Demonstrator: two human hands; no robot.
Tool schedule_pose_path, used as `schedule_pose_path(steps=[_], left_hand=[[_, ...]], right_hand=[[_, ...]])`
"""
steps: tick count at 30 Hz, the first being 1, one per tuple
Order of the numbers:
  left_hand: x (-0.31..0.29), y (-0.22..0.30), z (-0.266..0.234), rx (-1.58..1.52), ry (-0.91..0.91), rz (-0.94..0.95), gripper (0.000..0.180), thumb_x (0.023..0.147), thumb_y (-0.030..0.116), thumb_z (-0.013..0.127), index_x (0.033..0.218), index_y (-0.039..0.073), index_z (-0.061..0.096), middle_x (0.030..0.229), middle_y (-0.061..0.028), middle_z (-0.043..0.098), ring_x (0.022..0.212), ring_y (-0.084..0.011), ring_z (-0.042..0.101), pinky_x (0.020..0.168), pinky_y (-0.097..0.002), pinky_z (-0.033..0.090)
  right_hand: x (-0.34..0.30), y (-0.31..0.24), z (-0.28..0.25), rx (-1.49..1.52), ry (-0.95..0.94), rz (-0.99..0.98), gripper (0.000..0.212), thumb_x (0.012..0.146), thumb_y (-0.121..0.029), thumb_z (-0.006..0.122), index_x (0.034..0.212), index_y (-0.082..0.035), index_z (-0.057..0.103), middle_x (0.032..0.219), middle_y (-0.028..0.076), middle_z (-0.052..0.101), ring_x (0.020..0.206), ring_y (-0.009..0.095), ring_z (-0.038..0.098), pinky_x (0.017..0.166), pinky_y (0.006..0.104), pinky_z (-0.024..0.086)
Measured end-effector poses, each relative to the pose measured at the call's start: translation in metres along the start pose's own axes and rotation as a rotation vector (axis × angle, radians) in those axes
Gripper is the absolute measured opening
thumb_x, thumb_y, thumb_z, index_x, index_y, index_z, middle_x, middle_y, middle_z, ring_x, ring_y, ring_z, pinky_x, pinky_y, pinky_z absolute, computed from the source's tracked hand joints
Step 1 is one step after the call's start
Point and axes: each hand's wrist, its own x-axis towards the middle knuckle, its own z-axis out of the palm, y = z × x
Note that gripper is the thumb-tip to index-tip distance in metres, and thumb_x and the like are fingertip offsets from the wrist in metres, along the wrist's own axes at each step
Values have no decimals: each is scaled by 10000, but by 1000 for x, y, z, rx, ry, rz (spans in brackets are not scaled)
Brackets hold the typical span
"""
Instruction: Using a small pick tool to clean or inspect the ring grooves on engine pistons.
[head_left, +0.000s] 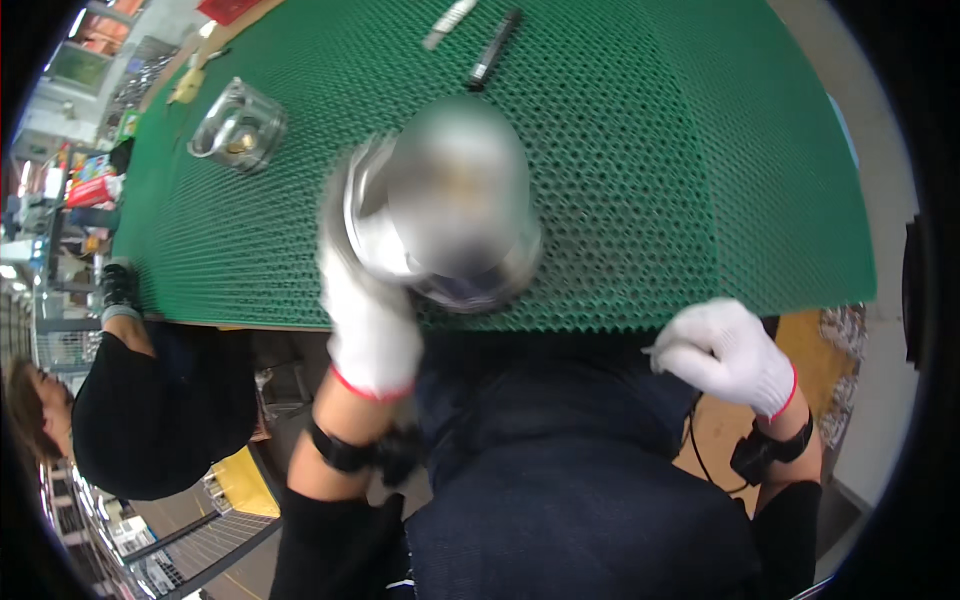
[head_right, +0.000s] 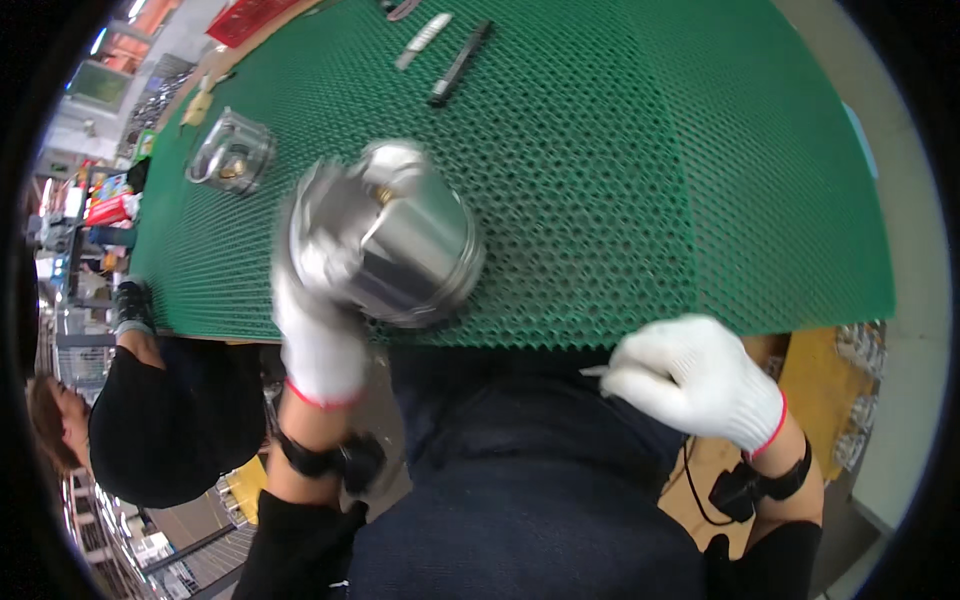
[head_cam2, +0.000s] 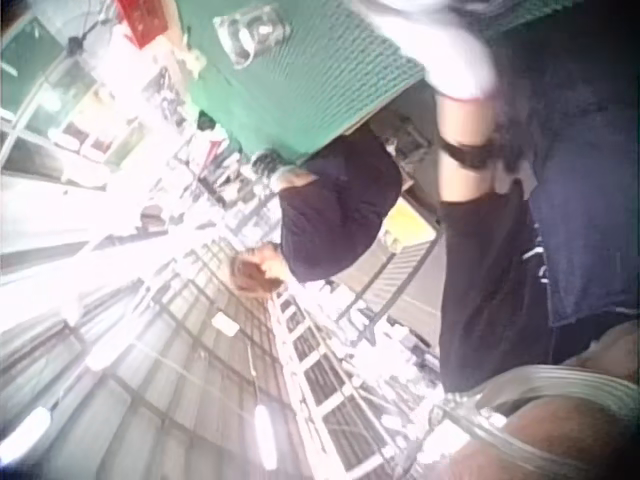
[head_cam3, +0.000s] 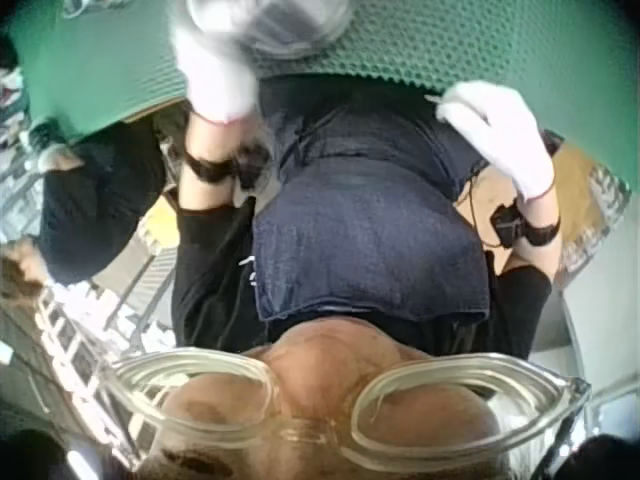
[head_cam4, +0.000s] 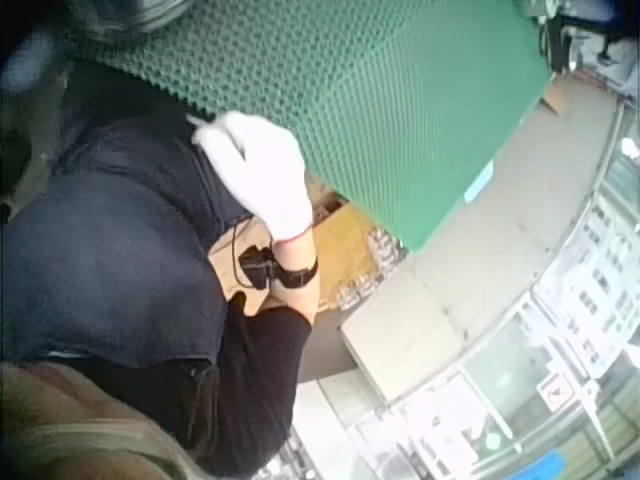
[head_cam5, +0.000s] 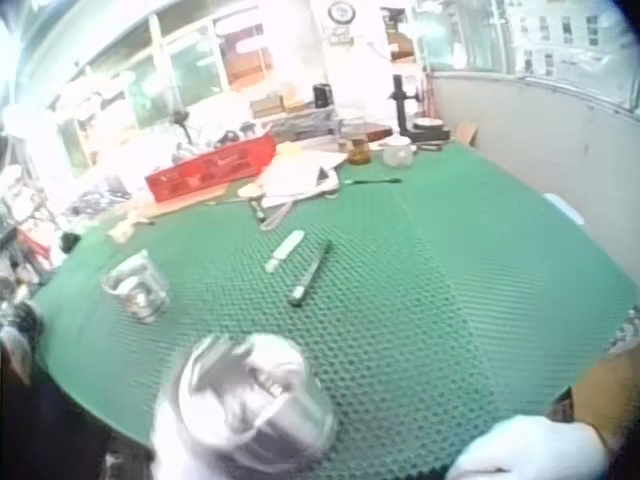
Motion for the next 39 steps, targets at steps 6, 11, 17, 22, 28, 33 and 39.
schedule_pose_path(steps=[6,11,17,22,28,33,39], left_hand=[[-23,-4,-24,509,-191,177,1352,599,244,920,1511,-15,-44,1410,-288,403,1303,-316,463,1112,-433,359],[-30,2,-26,179,-12,-171,823,755,112,797,1414,-87,346,1131,-144,638,1110,-241,583,1013,-367,435],[33,-10,-20,761,-317,362,539,805,164,726,1292,25,540,1213,-169,599,1087,-293,617,938,-368,509],[31,42,49,1103,-444,865,448,715,192,702,1127,51,599,1165,-138,609,1062,-335,602,935,-417,486],[-14,43,85,1295,-499,962,473,707,213,686,1139,43,592,1106,-98,603,1077,-275,588,978,-453,469],[-39,39,102,1255,-496,929,429,706,168,709,1111,59,619,1130,-109,642,1088,-319,610,991,-451,466],[-33,57,116,1298,-571,884,402,721,184,692,1096,60,622,1094,-128,656,1035,-346,626,923,-434,490]], right_hand=[[32,-24,4,304,-193,-11,177,838,-186,615,861,-47,722,795,84,709,740,210,689,695,309,537],[16,-10,11,641,-287,254,258,849,-182,561,871,21,718,758,103,698,613,131,619,605,266,506],[-7,-9,20,828,-56,437,312,825,-209,509,881,37,693,719,85,675,520,63,505,475,201,405],[4,-9,6,869,142,367,324,859,-273,542,896,14,689,748,63,656,549,58,506,480,203,405],[14,-27,-5,549,229,300,269,914,-245,557,885,-19,701,670,38,623,617,105,574,586,260,461],[1,-13,15,332,396,98,279,920,-272,582,894,-16,691,673,105,629,586,159,586,575,298,478],[-7,-13,4,169,466,36,297,931,-280,564,847,-17,675,667,102,629,596,158,591,573,299,475]])
